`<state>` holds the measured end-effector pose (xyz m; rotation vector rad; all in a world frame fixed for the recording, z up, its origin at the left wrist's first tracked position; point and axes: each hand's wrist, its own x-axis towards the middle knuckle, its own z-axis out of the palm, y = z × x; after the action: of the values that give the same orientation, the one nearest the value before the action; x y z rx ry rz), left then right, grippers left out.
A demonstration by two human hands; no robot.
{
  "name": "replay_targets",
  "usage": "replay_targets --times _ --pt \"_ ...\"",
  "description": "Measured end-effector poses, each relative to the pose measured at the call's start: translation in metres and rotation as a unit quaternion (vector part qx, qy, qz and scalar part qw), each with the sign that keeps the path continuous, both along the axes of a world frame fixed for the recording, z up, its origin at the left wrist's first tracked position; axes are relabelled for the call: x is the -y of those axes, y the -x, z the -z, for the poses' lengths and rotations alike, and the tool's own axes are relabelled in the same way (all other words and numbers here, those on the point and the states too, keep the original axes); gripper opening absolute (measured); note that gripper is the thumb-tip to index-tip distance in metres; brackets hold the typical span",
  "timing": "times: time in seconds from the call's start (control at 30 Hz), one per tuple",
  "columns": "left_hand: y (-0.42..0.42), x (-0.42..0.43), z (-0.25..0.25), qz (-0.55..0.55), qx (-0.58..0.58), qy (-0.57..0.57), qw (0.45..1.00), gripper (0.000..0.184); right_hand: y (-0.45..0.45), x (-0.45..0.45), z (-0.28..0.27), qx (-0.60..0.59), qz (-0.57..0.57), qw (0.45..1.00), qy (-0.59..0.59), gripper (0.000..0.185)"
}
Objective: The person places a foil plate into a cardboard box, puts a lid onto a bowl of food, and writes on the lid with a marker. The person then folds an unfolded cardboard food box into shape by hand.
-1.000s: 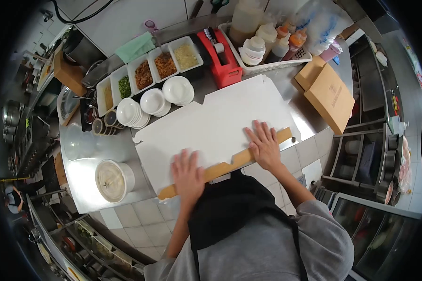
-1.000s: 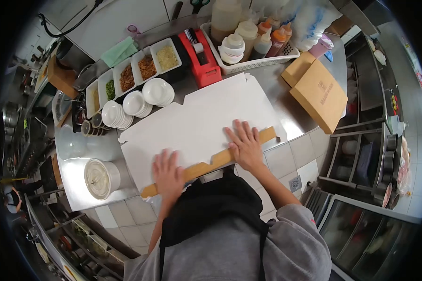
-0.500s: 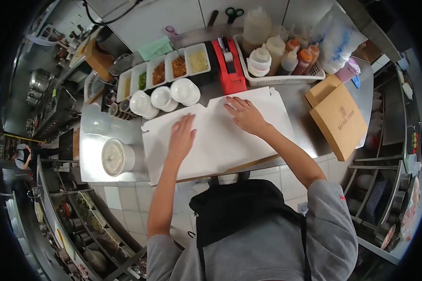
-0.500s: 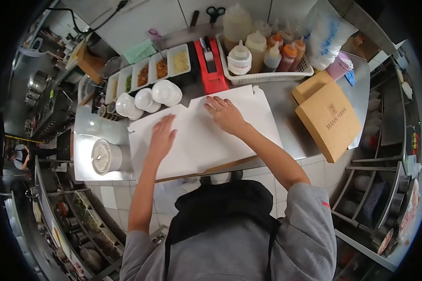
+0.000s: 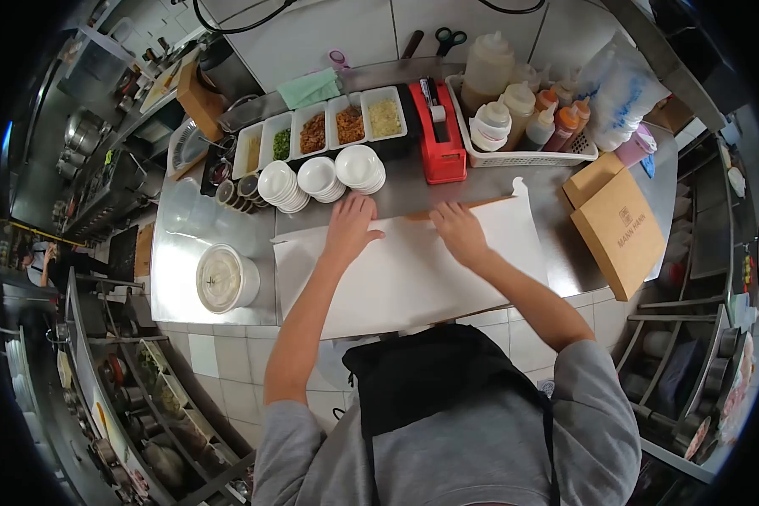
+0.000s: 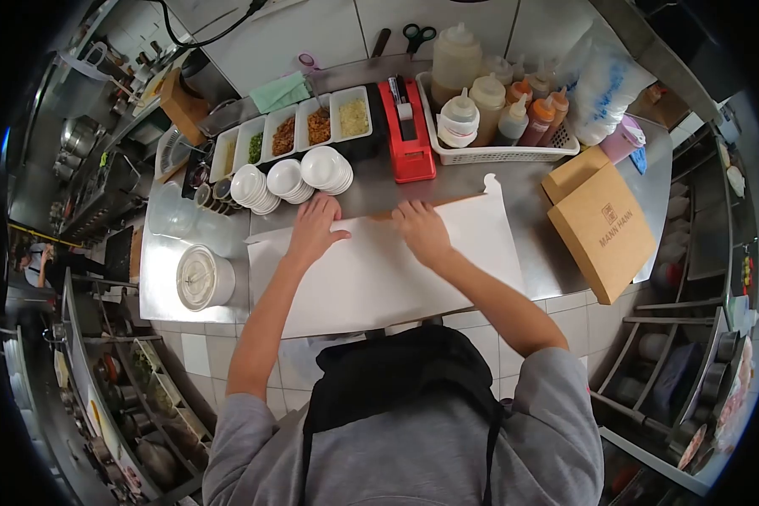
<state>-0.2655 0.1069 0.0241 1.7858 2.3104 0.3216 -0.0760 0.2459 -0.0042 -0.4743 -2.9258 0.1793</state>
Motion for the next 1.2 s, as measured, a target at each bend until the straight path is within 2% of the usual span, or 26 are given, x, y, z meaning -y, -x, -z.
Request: replay_targets --times 0.03,0.1,0.13,0.17,0.2,0.23,0.37,0.47,0.5,0.57,0.6,0.63,0.7,0.73,0.77,0.8,0.87,0.93,1.0,1.13,1.2 --pt "-0.002 0.003 0.012 -0.017 0.005 -0.001 1.0 0.041 -0.007 0.006 0.019 -0.08 -0.013 0.996 -0.042 0.035" --pt "-0.014 0.021 0.051 -0.05 0.012 -0.001 0.999 0.044 -0.02 0.02 0.036 -0.102 -0.004 0.994 -0.04 0.043" --pt "-0.019 0.031 0.058 -0.045 -0.013 -0.049 0.998 0.046 -0.024 0.022 0.043 -0.115 0.004 0.993 -0.039 0.047" --pt "-0.025 0.042 0.065 -0.038 -0.036 -0.095 0.994 0.048 -0.027 0.02 0.052 -0.076 0.003 0.997 0.004 0.054" --pt "-0.03 0.05 0.069 -0.027 -0.056 -0.14 0.988 0.05 -0.027 0.021 0.05 -0.069 0.013 0.997 0.008 0.053" --pt "-0.031 0.055 0.065 -0.038 -0.048 -0.097 0.993 0.056 -0.027 0.022 0.044 -0.061 0.027 0.998 0.013 0.053" --pt "-0.017 0.078 0.06 -0.075 -0.039 -0.08 0.993 0.06 -0.044 -0.004 0.041 -0.056 0.137 0.989 0.018 0.06" --pt "-0.009 0.089 0.067 -0.135 -0.017 -0.104 0.985 0.064 -0.063 -0.027 0.038 -0.008 0.187 0.982 -0.007 0.066" --pt "-0.01 0.092 0.073 -0.155 -0.043 -0.087 0.983 0.064 -0.07 -0.03 0.033 -0.015 0.209 0.977 0.035 0.062" --pt "-0.004 0.078 0.082 -0.196 -0.097 -0.068 0.973 0.065 -0.095 -0.025 0.004 -0.128 0.227 0.965 -0.012 0.053" --pt "-0.013 0.061 0.065 -0.138 -0.082 -0.118 0.98 0.066 -0.113 -0.015 -0.011 -0.178 0.23 0.956 -0.032 0.049" --pt "-0.028 0.038 0.039 -0.081 -0.064 -0.163 0.981 0.066 -0.134 -0.003 -0.025 -0.234 0.281 0.931 -0.016 0.041" --pt "-0.061 -0.013 0.007 0.039 0.079 -0.146 0.985 0.064 -0.176 0.025 -0.032 -0.338 0.395 0.854 0.019 0.025" --pt "-0.077 -0.039 0.008 0.077 0.056 -0.168 0.981 0.061 -0.197 0.039 -0.03 -0.387 0.456 0.801 0.033 0.02" --pt "-0.088 -0.063 0.009 0.116 0.031 -0.191 0.974 0.058 -0.219 0.053 -0.018 -0.417 0.522 0.732 0.133 0.019" --pt "-0.092 -0.084 0.009 0.123 0.027 -0.113 0.986 0.053 -0.235 0.066 0.001 -0.443 0.576 0.647 0.23 0.021" --pt "-0.098 -0.113 0.01 0.134 0.015 0.049 0.99 0.042 -0.254 0.096 0.041 -0.321 0.57 0.651 0.385 0.03" --pt "-0.088 -0.12 0.017 0.125 0.014 0.071 0.99 0.032 -0.231 0.128 0.061 -0.239 0.445 0.644 0.575 0.034" --pt "-0.076 -0.118 0.013 0.113 0.008 0.088 0.99 0.026 -0.182 0.154 0.043 -0.273 0.377 0.554 0.69 0.032" --pt "-0.064 -0.107 -0.057 0.077 0.035 0.049 0.995 0.023 -0.133 0.15 0.01 -0.393 0.355 0.57 0.628 0.03" --pt "-0.051 -0.098 -0.088 0.075 0.122 -0.085 0.986 0.026 -0.121 0.132 -0.024 -0.473 0.377 0.558 0.569 0.031"
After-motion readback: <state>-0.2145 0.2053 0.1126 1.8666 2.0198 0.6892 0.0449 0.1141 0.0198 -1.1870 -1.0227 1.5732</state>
